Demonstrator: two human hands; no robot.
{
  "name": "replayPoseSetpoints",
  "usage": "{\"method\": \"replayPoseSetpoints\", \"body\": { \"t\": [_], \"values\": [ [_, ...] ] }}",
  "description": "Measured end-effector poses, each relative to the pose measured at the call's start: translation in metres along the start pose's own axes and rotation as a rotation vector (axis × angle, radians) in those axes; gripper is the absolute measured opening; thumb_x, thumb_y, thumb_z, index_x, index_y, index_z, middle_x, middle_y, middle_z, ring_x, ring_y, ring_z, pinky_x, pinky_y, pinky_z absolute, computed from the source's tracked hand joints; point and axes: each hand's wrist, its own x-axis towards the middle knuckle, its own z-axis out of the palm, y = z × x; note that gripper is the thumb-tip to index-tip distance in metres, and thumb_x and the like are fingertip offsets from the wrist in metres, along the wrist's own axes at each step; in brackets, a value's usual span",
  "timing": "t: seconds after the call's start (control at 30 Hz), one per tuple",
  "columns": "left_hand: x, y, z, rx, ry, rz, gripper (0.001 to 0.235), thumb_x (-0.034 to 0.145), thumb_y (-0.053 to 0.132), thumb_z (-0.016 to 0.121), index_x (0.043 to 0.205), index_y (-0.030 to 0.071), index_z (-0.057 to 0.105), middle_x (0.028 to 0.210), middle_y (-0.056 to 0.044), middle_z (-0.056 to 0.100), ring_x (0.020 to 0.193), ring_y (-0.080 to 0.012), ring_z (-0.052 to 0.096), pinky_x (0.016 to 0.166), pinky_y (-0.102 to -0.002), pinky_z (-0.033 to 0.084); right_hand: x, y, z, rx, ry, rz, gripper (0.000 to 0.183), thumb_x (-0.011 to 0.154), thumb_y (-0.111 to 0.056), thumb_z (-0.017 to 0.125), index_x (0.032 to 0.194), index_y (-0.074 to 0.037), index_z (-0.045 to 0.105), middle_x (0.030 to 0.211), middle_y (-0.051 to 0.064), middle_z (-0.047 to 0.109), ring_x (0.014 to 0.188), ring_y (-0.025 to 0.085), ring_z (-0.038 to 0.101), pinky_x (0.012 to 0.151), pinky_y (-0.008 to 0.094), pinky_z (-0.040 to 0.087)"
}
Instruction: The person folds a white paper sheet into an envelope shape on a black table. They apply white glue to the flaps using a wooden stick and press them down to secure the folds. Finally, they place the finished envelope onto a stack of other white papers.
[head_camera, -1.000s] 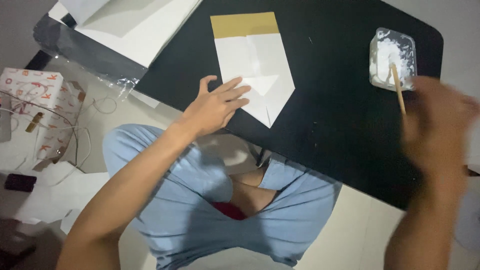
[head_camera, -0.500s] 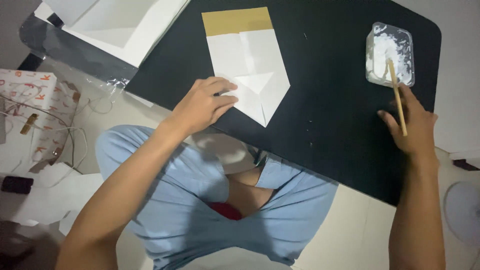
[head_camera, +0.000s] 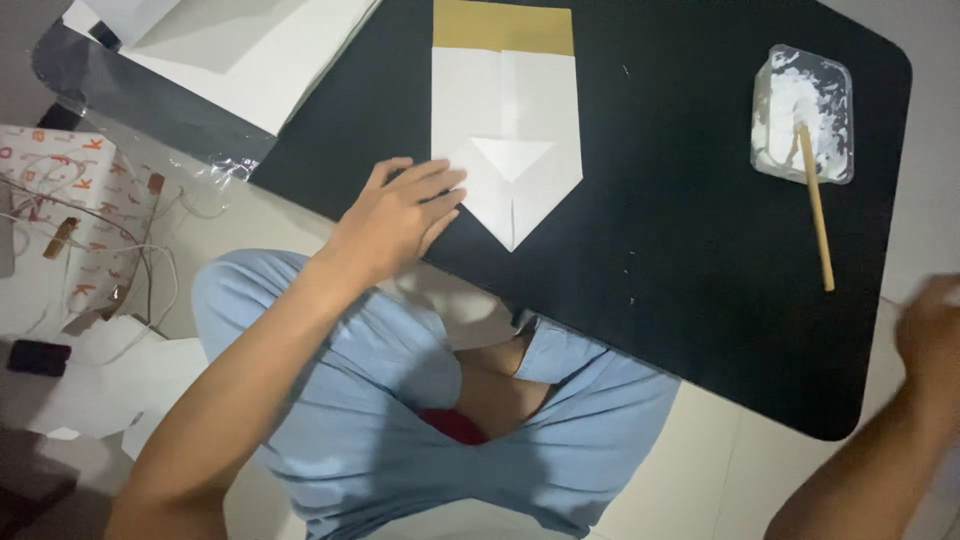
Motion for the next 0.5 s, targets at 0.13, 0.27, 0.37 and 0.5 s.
{"method": "replayPoseSetpoints", "body": {
  "t": [0.13, 0.27, 0.37, 0.5],
  "values": [
    [0.013, 0.007, -0.024, -0.176, -0.216, -0.234, 0.025, 0.107, 0.019, 0.057, 0.124, 0.014, 0.074, 0.132, -0.006, 0.072, 0.133, -0.0190, 0.059, 0.112, -0.043, 0.042, 0.032, 0.161, -0.097, 0.912, 0.207, 0.260, 0.031, 0.128, -0.013, 0.034, 0.155, -0.001, 0.045, 0.141, 0.020, 0.052, 0.100, 0.026, 0.048, 0.089, 0.038, 0.032],
    [0.009, 0.004, -0.024, -0.224, -0.214, -0.239, 0.028, 0.105, 0.014, 0.054, 0.126, 0.011, 0.072, 0.134, -0.006, 0.071, 0.135, -0.0176, 0.058, 0.115, -0.042, 0.040, 0.071, 0.302, -0.257, 2.270, 0.630, 0.375, 0.039, 0.104, -0.004, 0.056, 0.144, -0.004, 0.055, 0.133, 0.023, 0.061, 0.117, 0.044, 0.058, 0.107, 0.053, 0.035],
    [0.007, 0.001, -0.023, -0.202, -0.221, -0.225, 0.032, 0.103, 0.012, 0.053, 0.130, 0.012, 0.071, 0.136, -0.004, 0.070, 0.137, -0.0159, 0.056, 0.116, -0.040, 0.039, 0.119, 0.322, -0.340, 2.158, 0.771, 0.018, 0.036, 0.088, -0.024, 0.069, 0.124, -0.028, 0.073, 0.124, -0.002, 0.069, 0.113, 0.025, 0.060, 0.103, 0.047, 0.033],
    [0.007, 0.004, -0.026, -0.177, -0.245, -0.230, 0.035, 0.102, 0.009, 0.051, 0.130, 0.013, 0.071, 0.136, -0.004, 0.070, 0.136, -0.0148, 0.057, 0.118, -0.039, 0.038, 0.158, 0.318, -0.400, 2.025, 0.793, -0.210, 0.030, 0.096, -0.030, 0.062, 0.123, -0.024, 0.072, 0.125, -0.003, 0.058, 0.110, 0.019, 0.053, 0.098, 0.051, 0.027]
  ]
}}
